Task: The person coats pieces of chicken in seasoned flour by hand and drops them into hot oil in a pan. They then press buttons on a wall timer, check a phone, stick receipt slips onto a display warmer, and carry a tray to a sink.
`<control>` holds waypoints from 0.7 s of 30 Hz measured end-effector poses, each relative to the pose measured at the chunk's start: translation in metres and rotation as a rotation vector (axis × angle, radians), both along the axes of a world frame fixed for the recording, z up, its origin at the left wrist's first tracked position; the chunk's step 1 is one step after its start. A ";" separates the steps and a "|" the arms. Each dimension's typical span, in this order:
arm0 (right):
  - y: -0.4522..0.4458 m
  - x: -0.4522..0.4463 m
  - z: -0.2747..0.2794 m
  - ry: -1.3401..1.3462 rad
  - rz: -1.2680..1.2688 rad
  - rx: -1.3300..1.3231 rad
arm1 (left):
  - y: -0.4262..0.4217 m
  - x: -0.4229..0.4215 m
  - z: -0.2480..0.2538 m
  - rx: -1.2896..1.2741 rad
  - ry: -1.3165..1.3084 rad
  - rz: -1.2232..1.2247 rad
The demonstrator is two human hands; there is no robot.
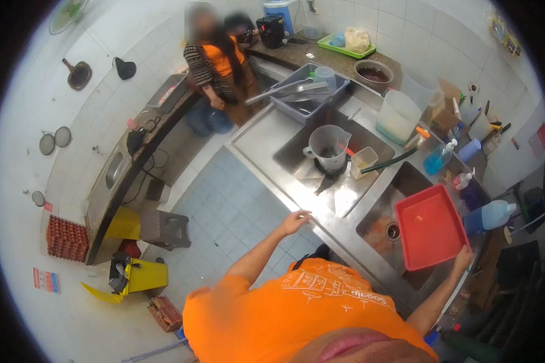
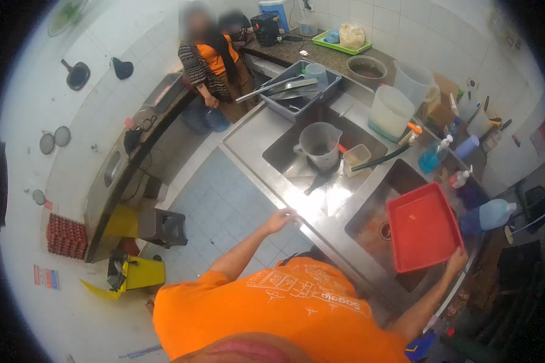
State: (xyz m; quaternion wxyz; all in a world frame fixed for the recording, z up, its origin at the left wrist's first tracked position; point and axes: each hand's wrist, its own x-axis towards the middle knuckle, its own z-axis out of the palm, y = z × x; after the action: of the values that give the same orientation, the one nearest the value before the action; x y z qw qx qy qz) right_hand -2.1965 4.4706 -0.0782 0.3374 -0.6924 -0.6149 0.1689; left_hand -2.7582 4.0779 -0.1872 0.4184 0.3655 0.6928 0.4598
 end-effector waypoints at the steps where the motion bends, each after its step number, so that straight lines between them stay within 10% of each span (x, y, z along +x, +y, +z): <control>1: -0.009 0.002 0.000 0.178 -0.106 -0.128 | 0.028 0.003 0.015 -0.016 -0.044 -0.081; 8: -0.078 -0.008 -0.021 0.893 -0.186 -0.376 | 0.158 0.077 0.068 -0.096 -0.467 -0.535; 12: -0.119 -0.100 0.014 1.046 -0.007 -0.496 | 0.170 0.111 0.112 -0.080 -0.863 -0.304; 21: -0.034 -0.271 -0.038 0.930 0.642 -1.012 | 0.092 0.044 0.105 -0.012 -0.311 0.531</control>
State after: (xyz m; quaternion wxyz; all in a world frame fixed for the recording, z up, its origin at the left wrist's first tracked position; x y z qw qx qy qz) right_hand -2.4670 4.4370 -0.1161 0.1371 -0.4075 -0.4281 0.7949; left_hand -2.7141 4.1702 -0.0822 0.3870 0.0944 0.6944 0.5992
